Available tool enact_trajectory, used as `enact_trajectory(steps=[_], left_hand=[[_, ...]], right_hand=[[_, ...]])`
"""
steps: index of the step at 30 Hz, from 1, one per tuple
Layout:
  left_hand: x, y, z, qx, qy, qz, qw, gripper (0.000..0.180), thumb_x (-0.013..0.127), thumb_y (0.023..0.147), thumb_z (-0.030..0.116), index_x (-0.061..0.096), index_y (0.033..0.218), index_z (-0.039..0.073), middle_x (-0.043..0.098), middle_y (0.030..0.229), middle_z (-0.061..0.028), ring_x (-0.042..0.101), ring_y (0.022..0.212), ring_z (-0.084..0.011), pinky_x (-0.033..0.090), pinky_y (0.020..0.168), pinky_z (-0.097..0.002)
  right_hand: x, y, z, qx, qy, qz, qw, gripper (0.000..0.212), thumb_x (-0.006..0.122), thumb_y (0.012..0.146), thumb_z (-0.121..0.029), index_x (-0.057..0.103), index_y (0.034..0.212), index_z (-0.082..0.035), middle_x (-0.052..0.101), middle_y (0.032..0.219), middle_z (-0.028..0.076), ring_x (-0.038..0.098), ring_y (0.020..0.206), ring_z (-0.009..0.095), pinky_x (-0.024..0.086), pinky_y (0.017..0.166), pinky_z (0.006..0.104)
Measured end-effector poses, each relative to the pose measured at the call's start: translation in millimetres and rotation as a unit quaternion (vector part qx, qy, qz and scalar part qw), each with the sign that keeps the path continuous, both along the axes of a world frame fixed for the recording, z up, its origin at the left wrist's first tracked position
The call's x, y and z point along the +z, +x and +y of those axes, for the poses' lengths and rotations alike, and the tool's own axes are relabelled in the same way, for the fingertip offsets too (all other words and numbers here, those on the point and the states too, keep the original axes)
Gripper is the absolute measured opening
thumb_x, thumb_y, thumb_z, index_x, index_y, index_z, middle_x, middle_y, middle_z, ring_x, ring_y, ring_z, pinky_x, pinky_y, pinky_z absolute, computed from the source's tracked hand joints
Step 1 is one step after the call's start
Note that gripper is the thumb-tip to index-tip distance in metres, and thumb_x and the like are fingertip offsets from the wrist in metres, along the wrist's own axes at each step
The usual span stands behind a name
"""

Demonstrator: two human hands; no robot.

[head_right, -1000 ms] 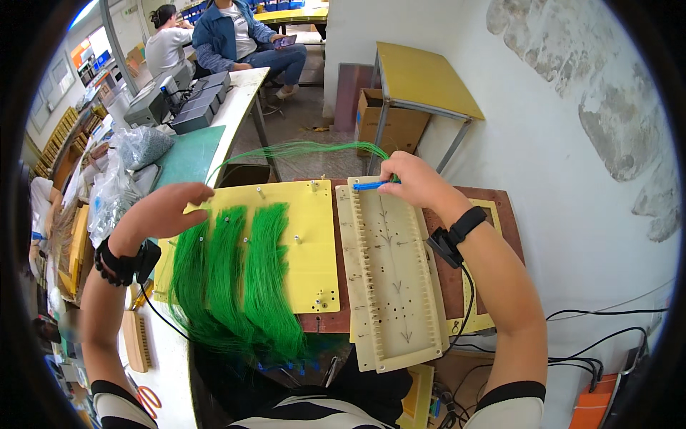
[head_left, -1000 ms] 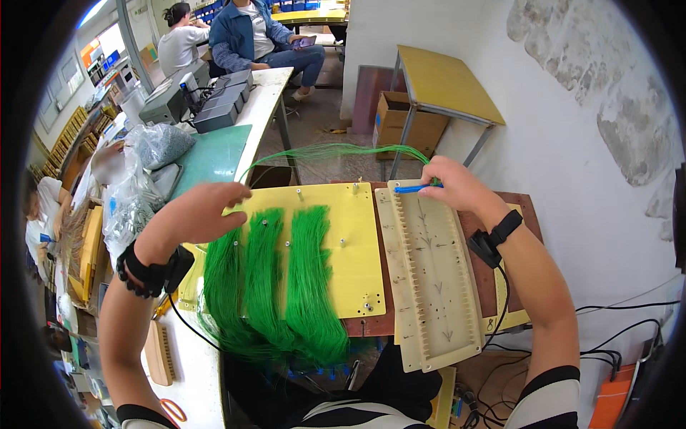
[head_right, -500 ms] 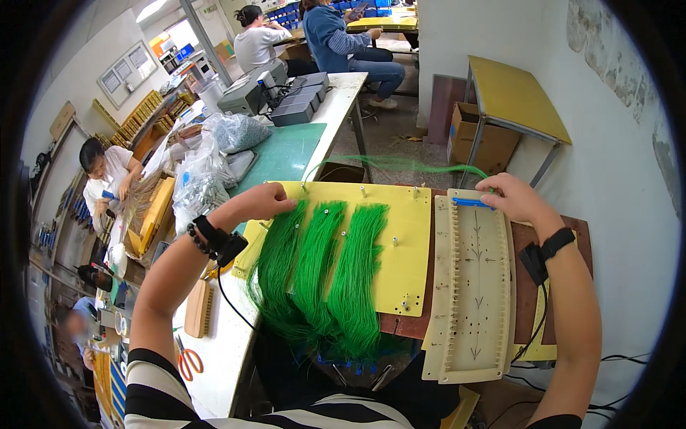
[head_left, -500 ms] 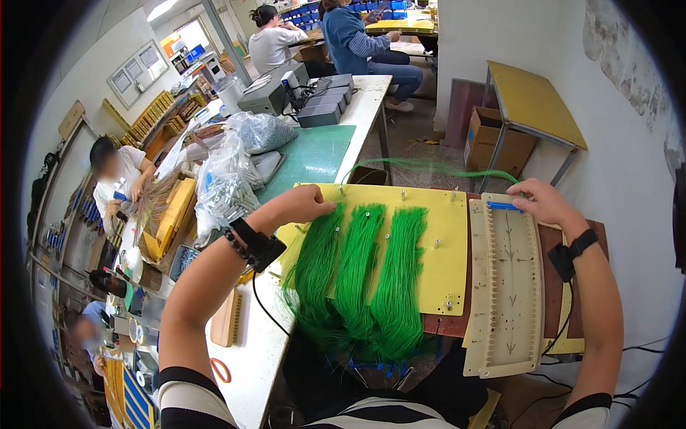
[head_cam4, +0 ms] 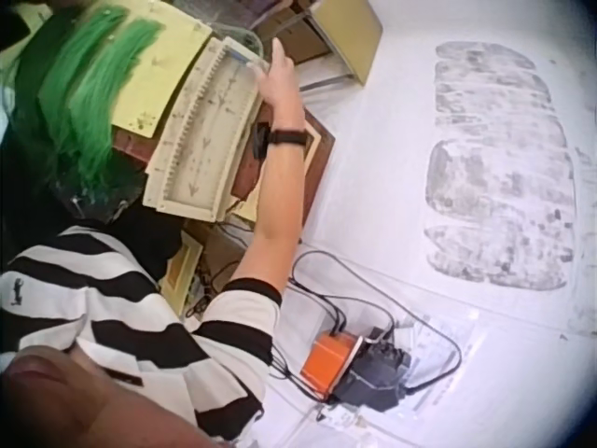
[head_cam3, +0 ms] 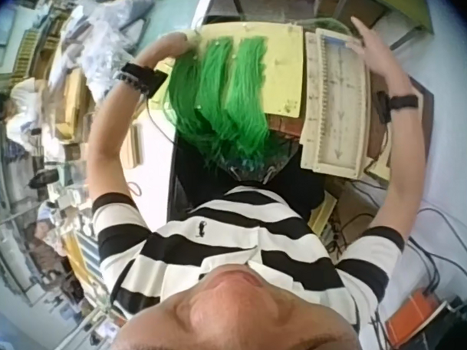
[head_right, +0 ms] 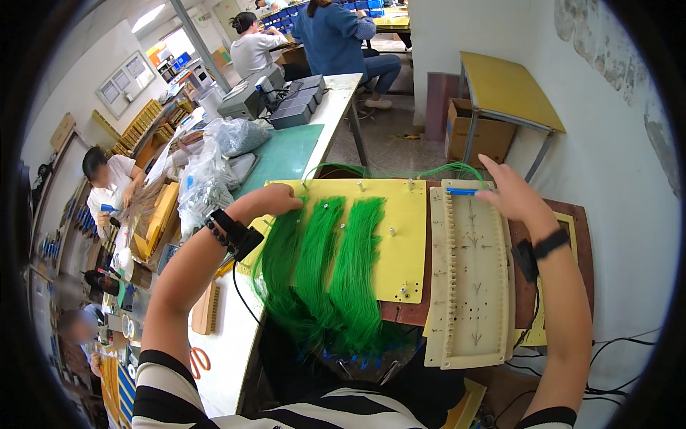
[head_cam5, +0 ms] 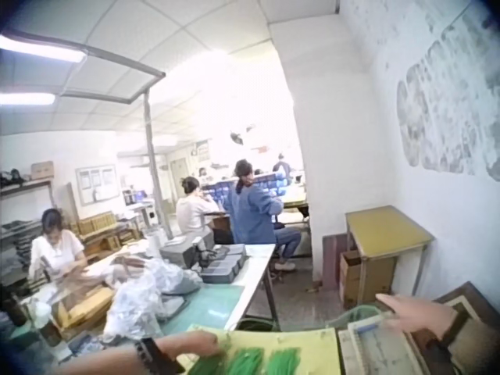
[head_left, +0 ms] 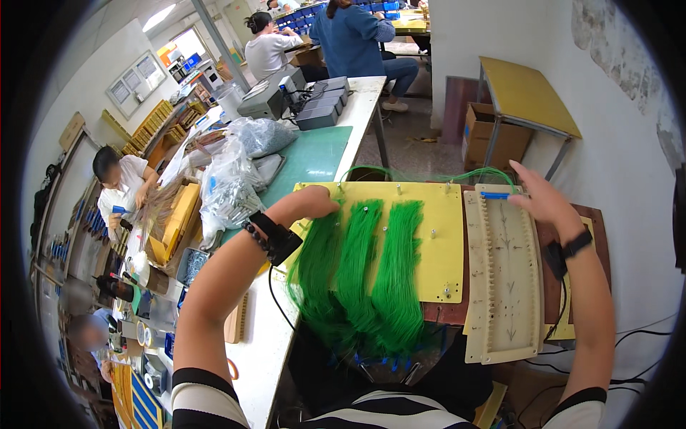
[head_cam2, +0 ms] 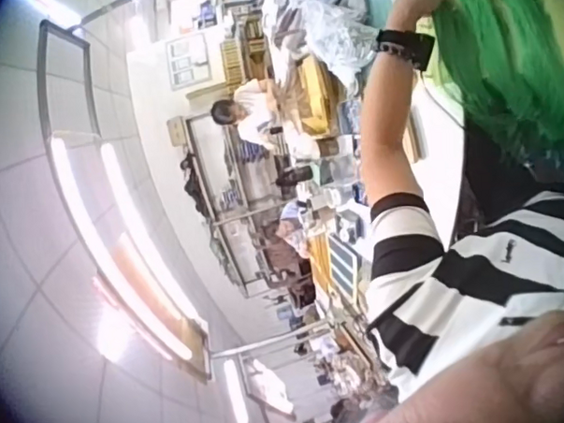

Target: The recorder uses a comb and a specialized jig to organize and process long green synthetic fiber strands, likely for hair or industrial use.

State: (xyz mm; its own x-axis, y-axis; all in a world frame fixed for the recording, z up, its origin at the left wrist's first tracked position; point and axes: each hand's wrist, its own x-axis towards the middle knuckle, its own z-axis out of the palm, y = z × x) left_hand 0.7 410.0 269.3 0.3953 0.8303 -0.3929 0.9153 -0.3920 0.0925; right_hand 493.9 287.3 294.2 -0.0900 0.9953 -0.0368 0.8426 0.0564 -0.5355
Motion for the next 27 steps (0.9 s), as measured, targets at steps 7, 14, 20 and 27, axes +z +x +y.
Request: enact_trajectory(steps=[7, 14, 20, 27], left_hand=[[7, -19, -48, 0.082, 0.07, -0.131, 0.986, 0.044, 0.053, 0.091, 0.033, 0.067, 0.093, -0.009, 0.069, 0.092, -0.0281, 0.066, 0.086, -0.0432, 0.052, 0.079, -0.0486], [8, -10, -104, 0.073, 0.215, -0.131, 0.965, 0.032, 0.058, 0.09, 0.025, 0.058, 0.103, -0.004, 0.065, 0.089, -0.0286, 0.064, 0.086, -0.0441, 0.051, 0.079, -0.052], [13, -29, -158, 0.124, 0.188, -0.215, 0.95, 0.035, 0.061, 0.089, 0.016, 0.051, 0.116, -0.004, 0.067, 0.094, -0.0258, 0.068, 0.083, -0.0405, 0.054, 0.074, -0.0464], [54, -50, -255, 0.216, -0.155, -0.425, 0.865, 0.064, 0.063, 0.096, 0.023, 0.032, 0.146, -0.001, 0.068, 0.099, -0.0112, 0.065, 0.083, -0.0144, 0.053, 0.073, -0.0285]], right_hand=[[28, -88, -238, 0.01, 0.047, -0.023, 0.999, 0.065, 0.08, 0.076, -0.024, 0.055, 0.134, -0.006, 0.046, 0.145, 0.018, 0.04, 0.137, 0.041, 0.035, 0.113, 0.0479], [-45, -114, -294, -0.082, 0.192, -0.074, 0.975, 0.052, 0.083, 0.066, -0.01, 0.064, 0.114, -0.005, 0.055, 0.128, 0.016, 0.042, 0.133, 0.045, 0.04, 0.104, 0.0507], [-47, -138, -289, -0.062, 0.232, -0.055, 0.969, 0.046, 0.08, 0.07, -0.006, 0.063, 0.112, -0.004, 0.058, 0.123, 0.014, 0.041, 0.135, 0.043, 0.039, 0.106, 0.0507], [-30, -186, -320, -0.071, 0.275, 0.062, 0.957, 0.036, 0.071, 0.08, -0.003, 0.063, 0.115, -0.001, 0.059, 0.127, 0.017, 0.047, 0.131, 0.04, 0.03, 0.115, 0.0486]])
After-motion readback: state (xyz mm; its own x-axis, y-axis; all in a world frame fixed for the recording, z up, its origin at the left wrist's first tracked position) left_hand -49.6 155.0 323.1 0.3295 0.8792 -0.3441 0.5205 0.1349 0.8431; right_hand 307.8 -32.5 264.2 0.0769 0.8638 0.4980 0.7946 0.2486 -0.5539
